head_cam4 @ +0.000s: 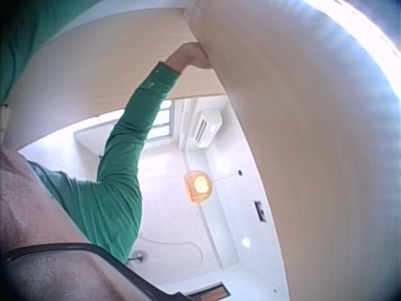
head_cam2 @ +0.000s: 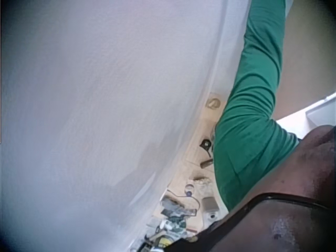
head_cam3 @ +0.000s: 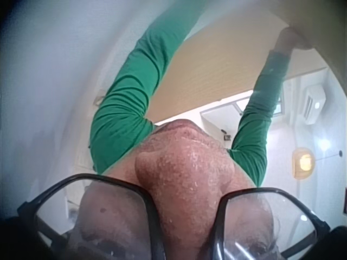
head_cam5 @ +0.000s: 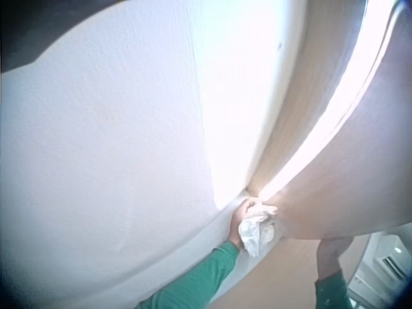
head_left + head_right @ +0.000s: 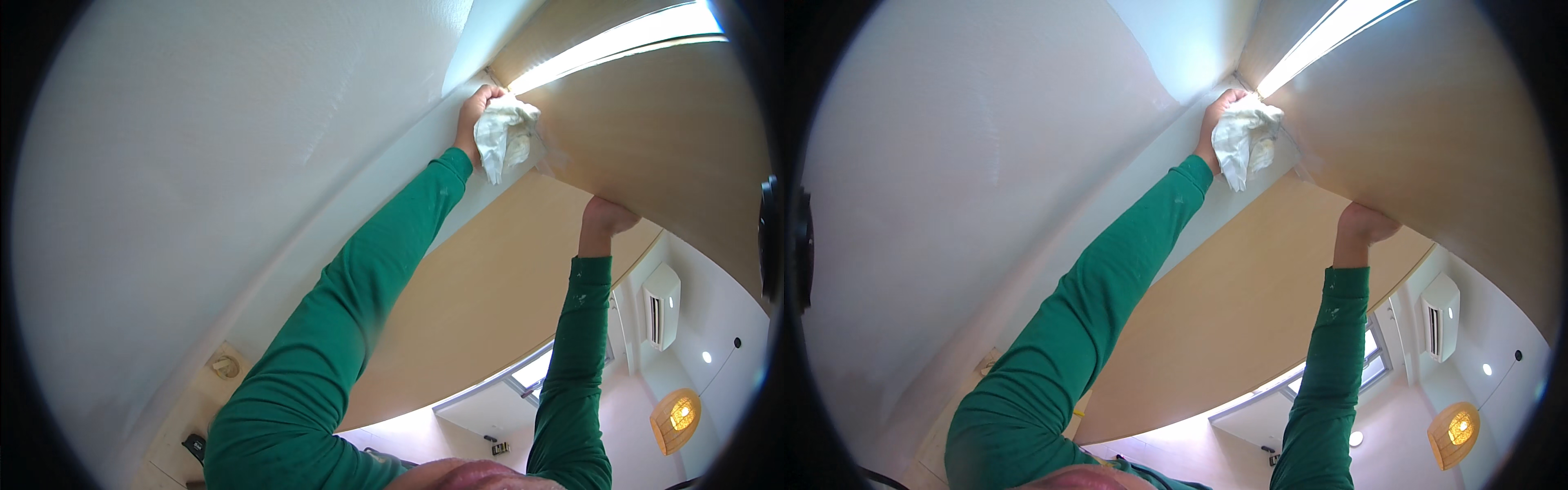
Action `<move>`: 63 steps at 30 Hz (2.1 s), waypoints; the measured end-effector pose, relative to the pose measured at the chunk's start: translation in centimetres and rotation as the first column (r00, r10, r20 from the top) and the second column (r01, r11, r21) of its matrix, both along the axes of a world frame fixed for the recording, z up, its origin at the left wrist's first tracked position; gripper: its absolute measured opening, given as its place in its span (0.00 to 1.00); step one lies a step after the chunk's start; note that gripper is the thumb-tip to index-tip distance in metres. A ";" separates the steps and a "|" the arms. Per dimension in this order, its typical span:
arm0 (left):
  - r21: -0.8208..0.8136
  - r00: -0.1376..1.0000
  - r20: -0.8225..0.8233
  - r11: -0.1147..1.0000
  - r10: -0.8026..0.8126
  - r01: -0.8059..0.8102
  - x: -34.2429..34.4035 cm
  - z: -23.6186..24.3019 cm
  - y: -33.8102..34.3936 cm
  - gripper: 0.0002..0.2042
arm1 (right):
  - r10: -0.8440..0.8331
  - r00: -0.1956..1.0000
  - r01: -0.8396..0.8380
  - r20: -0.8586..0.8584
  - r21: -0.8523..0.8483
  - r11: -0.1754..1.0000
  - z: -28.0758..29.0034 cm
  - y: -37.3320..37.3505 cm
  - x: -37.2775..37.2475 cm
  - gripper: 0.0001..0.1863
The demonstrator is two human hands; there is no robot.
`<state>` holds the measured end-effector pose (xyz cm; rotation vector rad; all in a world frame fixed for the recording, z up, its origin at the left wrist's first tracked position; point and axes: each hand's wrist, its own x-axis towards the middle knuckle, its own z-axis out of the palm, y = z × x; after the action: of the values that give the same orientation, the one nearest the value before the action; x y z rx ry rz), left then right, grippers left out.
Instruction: The person wipes a ceiling recessed light fixture with a white cloth, then uses a utility knife to scrape the ceiling edge, and continues wiping the fixture. The task involves cleaning and scraping the ceiling area around the light.
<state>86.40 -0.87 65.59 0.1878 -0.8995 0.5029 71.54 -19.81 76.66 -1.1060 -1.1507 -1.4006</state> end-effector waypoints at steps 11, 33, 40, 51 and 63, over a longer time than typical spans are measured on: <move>0.144 0.591 -0.123 0.604 0.797 -0.784 -1.0 -0.4 -0.5 0.17 | -0.007 1.000 0.008 0.008 -0.058 0.998 0.0 -0.6 0.2 0.26; 0.171 0.689 -0.205 0.719 0.695 -0.674 -1.7 0.9 1.1 0.09 | 0.017 0.999 -0.017 -0.047 -0.001 1.000 -0.4 0.2 -0.7 0.27; 0.165 0.683 -0.219 0.717 0.697 -0.678 -1.7 1.0 0.8 0.09 | 0.027 0.999 -0.026 -0.036 0.005 1.000 -0.5 0.4 -0.6 0.27; 0.154 0.367 -0.178 0.394 0.913 -0.906 -0.7 1.1 1.2 0.08 | 0.009 0.999 -0.008 -0.041 0.005 1.000 -0.4 0.3 -0.5 0.26; 0.161 0.493 -0.198 0.524 0.847 -0.836 -0.5 1.2 0.6 0.09 | -0.008 1.000 0.008 -0.010 0.021 1.000 -0.2 -0.1 -0.3 0.25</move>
<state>85.93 -0.28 66.77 0.7526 -0.4990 1.3647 71.24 -19.93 76.48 -1.1027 -1.1237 -1.4090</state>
